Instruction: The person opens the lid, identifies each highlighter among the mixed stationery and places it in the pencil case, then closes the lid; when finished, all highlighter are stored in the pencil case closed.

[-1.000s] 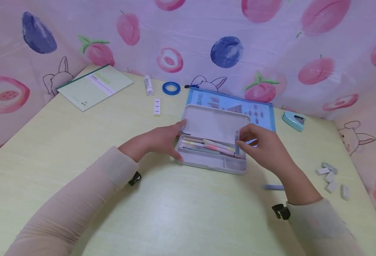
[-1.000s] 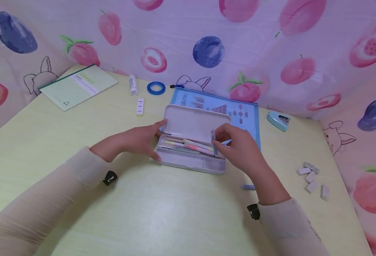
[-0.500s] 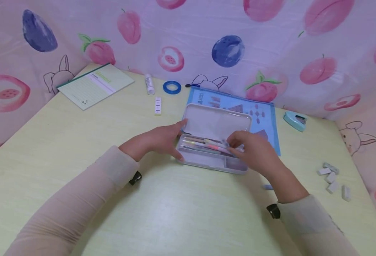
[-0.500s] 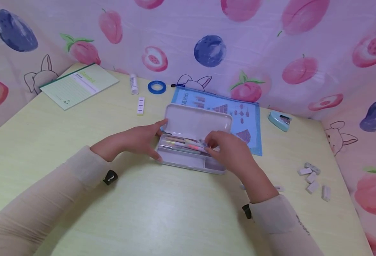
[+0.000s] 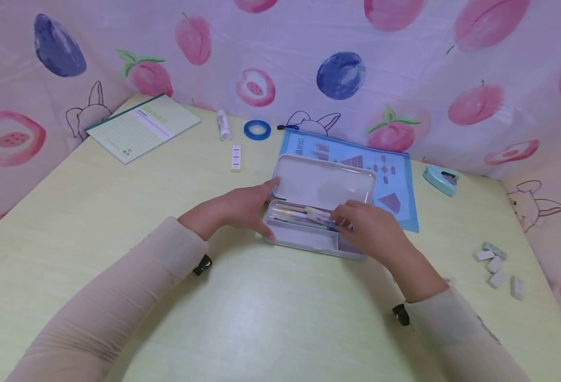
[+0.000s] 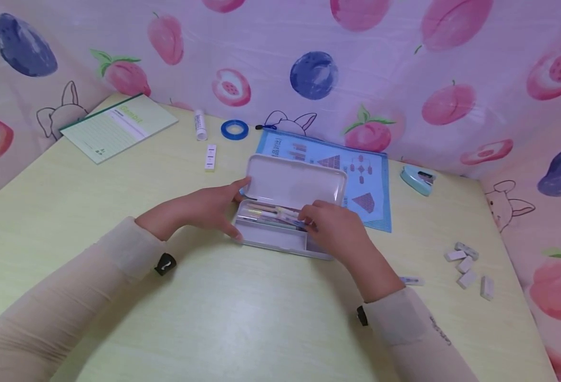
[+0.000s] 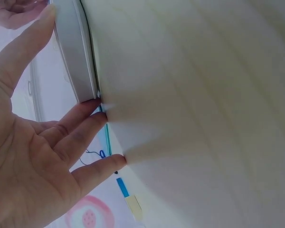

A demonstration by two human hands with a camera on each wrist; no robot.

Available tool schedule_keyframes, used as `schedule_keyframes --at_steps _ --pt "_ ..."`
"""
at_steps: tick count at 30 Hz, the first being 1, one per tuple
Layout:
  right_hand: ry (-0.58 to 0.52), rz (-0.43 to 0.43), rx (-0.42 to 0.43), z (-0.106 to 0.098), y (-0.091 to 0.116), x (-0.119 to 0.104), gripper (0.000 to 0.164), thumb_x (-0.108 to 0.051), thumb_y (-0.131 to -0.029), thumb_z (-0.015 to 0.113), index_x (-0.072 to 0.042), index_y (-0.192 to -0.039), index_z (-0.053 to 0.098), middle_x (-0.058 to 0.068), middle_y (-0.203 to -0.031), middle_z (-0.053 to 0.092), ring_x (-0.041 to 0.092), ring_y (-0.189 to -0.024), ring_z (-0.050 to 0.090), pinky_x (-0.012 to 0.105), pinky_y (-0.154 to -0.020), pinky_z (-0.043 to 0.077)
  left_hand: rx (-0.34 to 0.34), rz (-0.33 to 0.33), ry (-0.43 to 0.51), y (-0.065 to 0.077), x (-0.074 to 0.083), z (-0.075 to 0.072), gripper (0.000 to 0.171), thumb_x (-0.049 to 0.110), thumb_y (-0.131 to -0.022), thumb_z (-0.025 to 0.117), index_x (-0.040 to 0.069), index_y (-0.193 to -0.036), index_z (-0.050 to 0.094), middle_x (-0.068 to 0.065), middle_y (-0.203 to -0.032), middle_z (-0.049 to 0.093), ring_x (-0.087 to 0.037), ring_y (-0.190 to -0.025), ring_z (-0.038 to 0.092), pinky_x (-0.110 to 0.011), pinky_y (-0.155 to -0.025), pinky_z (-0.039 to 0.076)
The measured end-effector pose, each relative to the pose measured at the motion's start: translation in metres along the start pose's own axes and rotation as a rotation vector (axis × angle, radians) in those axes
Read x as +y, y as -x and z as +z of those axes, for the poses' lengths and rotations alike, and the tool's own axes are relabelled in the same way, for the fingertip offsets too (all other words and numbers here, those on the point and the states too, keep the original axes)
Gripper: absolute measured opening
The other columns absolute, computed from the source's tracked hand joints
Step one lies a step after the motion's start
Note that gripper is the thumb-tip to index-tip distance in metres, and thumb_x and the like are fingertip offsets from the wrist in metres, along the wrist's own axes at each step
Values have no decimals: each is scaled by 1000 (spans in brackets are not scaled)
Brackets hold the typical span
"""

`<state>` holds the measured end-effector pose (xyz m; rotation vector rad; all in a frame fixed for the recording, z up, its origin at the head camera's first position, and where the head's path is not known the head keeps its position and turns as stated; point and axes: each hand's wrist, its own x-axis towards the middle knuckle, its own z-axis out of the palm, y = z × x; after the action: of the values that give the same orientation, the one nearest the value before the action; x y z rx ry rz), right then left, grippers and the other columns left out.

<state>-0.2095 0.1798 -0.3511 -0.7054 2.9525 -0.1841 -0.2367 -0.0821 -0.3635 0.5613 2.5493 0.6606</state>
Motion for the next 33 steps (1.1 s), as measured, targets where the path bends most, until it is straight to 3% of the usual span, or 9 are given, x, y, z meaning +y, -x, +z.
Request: schedule_keyframes --at_steps 6,15,23,28,33 --pt "0 16 -17 -8 17 5 21 -20 -81 66 -21 -102 65 -6 -90 62 14 -83 59 32 -66 50 -3 4 5 0 1 -1 122 45 -60 80 18 -145 -3 -3 -137 41 -18 -128 32 -39 -104 28" --pt "-44 153 -196 -16 69 27 29 -29 -82 65 -21 -110 63 -4 -99 62 19 -94 57 43 -77 48 -3 0 1 0 2 -1 123 44 -60 80 17 -145 -4 -3 -137 42 -18 -128 31 -39 -104 28" --pt "-21 177 -234 -16 117 51 28 -17 -75 66 -22 -103 65 -1 -105 60 25 -99 55 47 -80 45 4 13 -13 3 3 -3 122 43 -61 80 15 -145 -4 -4 -139 39 -17 -129 30 -38 -105 26" --pt "52 152 -136 -8 131 67 33 -11 -70 70 -23 -100 65 1 -103 58 24 -87 58 43 -66 48 4 11 -12 3 3 -3 122 44 -61 80 15 -145 -3 -4 -139 39 -18 -129 31 -39 -105 27" --pt "124 117 -37 0 135 81 27 -6 -68 71 -22 -88 65 -3 -88 59 17 -67 56 35 -52 44 2 13 -7 2 4 -1 122 44 -61 80 16 -145 -4 -4 -139 39 -18 -129 30 -39 -105 26"
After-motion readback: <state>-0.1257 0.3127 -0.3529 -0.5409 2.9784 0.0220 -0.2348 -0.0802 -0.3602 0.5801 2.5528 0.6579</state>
